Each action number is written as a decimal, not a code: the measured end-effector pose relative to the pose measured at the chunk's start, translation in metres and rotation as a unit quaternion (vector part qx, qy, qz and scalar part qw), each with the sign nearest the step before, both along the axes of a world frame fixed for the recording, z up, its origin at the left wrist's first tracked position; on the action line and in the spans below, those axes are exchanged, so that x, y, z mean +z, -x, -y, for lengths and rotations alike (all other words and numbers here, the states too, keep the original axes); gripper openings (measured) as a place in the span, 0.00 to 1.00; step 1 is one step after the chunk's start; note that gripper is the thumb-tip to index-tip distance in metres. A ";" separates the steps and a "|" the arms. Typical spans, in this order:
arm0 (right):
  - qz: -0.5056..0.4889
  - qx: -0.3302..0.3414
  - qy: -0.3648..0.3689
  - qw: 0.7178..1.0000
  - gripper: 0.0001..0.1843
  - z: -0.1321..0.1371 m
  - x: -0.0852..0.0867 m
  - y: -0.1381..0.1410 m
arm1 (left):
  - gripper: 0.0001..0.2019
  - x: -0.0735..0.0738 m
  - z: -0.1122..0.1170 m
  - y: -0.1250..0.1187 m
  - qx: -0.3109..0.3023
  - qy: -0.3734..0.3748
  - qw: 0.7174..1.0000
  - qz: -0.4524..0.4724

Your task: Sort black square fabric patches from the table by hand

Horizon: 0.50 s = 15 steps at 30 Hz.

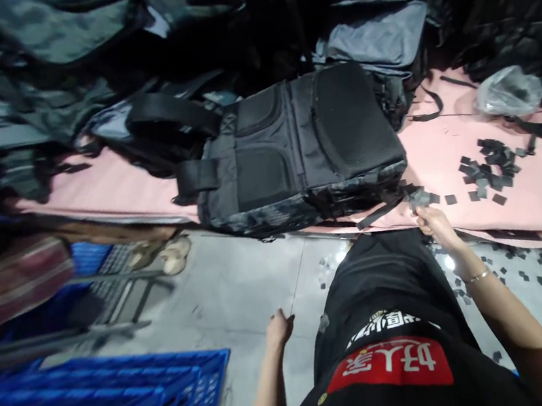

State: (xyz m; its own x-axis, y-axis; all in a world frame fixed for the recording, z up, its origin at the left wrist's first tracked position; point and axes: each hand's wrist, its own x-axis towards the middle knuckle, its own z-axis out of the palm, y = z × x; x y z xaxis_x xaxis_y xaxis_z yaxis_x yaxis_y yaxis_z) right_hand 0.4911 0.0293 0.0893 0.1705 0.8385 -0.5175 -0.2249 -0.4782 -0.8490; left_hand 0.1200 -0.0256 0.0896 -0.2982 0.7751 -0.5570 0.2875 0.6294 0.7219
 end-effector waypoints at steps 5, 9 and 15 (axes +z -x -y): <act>0.081 -0.079 0.012 0.994 0.18 -0.031 -0.004 -0.039 | 0.17 0.004 -0.001 -0.004 -0.095 0.046 0.993 -0.059; 0.042 -0.093 -0.014 0.995 0.14 -0.022 -0.002 -0.050 | 0.16 0.002 -0.005 -0.002 -0.135 0.060 0.984 -0.097; -0.034 -0.059 -0.045 0.997 0.20 0.023 0.004 -0.027 | 0.07 -0.013 -0.023 -0.005 -0.187 0.063 0.974 -0.112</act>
State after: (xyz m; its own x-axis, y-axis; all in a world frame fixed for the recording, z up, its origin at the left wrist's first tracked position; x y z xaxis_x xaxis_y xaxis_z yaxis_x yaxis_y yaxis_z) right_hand 0.5180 0.0063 0.0938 0.2376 0.8579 -0.4557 -0.3340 -0.3684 -0.8676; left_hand 0.1245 -0.0029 0.0770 -0.1332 0.7822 -0.6086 0.6544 0.5306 0.5387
